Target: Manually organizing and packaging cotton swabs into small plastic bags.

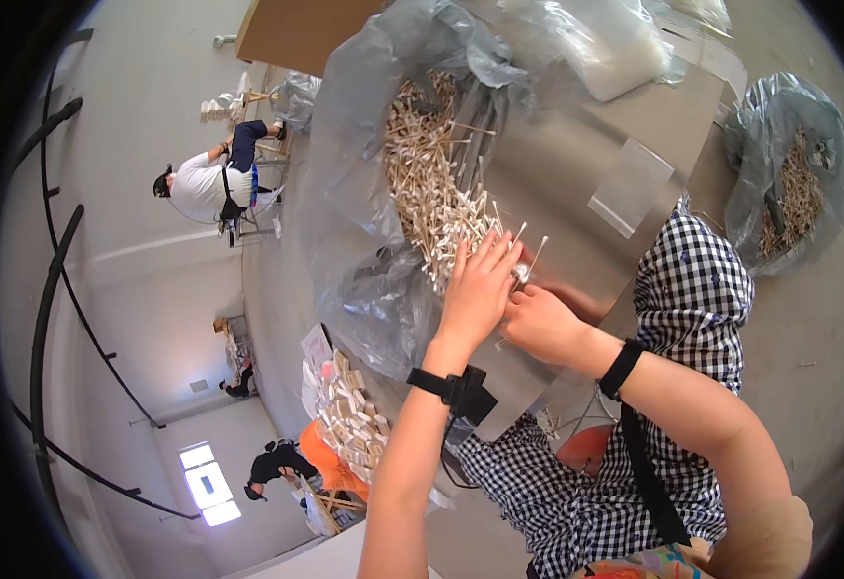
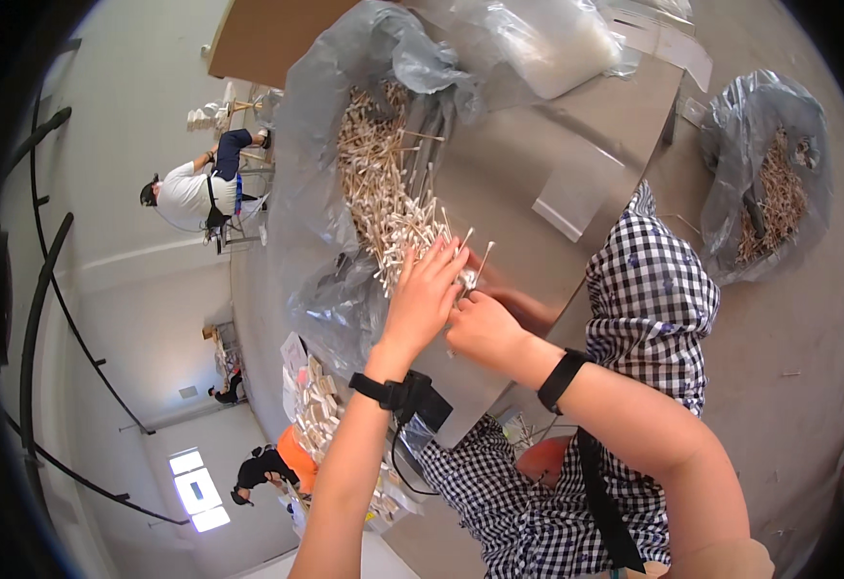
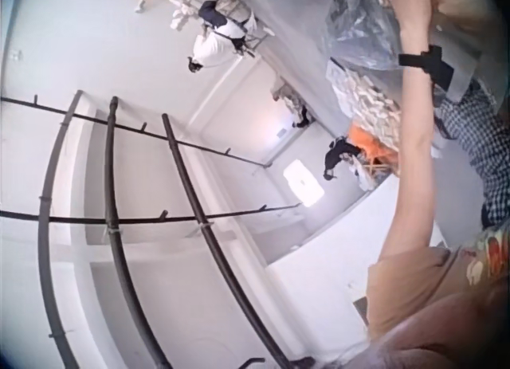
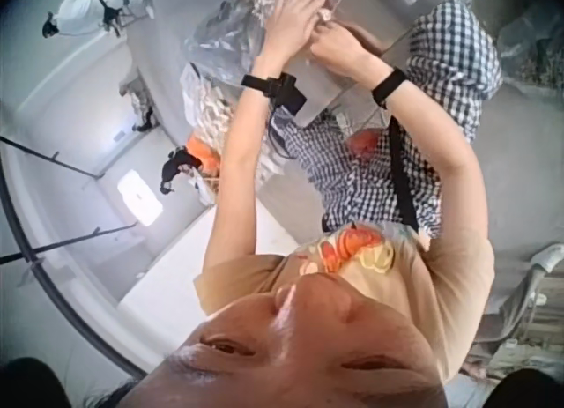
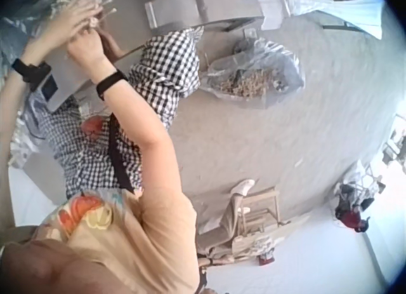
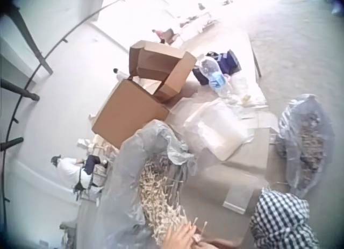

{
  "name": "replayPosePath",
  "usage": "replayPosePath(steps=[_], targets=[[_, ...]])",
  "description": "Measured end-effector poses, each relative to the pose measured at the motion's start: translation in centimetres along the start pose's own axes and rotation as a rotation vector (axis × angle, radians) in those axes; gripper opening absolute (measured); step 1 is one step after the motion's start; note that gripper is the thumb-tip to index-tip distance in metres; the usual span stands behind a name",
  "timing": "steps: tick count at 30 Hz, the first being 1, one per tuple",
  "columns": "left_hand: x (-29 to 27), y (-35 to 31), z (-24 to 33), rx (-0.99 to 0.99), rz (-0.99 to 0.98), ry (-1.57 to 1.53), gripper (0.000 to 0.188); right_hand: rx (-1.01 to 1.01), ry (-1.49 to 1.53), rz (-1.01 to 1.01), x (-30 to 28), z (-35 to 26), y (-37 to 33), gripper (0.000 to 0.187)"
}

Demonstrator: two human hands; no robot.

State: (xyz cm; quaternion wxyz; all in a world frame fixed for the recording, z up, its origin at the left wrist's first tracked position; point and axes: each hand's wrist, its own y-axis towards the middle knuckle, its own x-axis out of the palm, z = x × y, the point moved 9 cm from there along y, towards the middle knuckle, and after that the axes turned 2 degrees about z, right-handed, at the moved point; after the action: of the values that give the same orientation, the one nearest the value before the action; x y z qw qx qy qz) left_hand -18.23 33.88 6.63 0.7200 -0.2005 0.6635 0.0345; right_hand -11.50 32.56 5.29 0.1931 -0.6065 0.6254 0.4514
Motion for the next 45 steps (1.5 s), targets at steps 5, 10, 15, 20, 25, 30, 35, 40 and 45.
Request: replayPosePath(steps=[5, 10, 15, 20, 25, 30, 35, 40, 45], targets=[[0.8, -6.4, -0.1, -0.071, 0.088, 0.022, 0.042, -0.045, 0.021, 0.129, -0.6, 0.2, -0.3, 0.011], [0.6, -13.1, 0.6, -0.274, 0.311, -0.090, 0.040, 0.014, 0.007, 0.056, -0.5, 1.5, -0.3, 0.007], [3.7, -18.8, 2.4, -0.618, 0.581, -0.450, 0.043, 0.033, -0.003, 0.044, -1.6, 1.2, -0.5, 0.011], [5.5, -17.1, 4.5, -0.620, 0.659, -0.531, 0.055, 0.112, -0.022, 0.143, -3.4, 2.5, -1.2, 0.010], [5.1, -14.0, 2.5, -0.611, 0.765, -0.428, 0.067, 0.172, 0.021, 0.278, -5.1, 4.9, -1.8, 0.008], [6.3, -13.9, 0.5, -0.760, 0.740, -0.271, 0.068, 0.224, 0.061, 0.168, -4.1, 5.0, -1.4, 0.007], [6.6, -14.0, 0.3, -0.765, 0.758, -0.278, 0.057, 0.131, 0.130, 0.110, -2.6, 3.6, -0.6, 0.006], [6.0, -14.3, 0.7, -0.732, 0.824, -0.342, 0.034, 0.048, 0.175, 0.092, -1.8, 2.2, -0.5, 0.006], [5.5, -14.1, 1.6, -0.665, 0.824, -0.319, 0.027, 0.073, 0.149, 0.086, -2.3, 1.6, -0.2, 0.017]])
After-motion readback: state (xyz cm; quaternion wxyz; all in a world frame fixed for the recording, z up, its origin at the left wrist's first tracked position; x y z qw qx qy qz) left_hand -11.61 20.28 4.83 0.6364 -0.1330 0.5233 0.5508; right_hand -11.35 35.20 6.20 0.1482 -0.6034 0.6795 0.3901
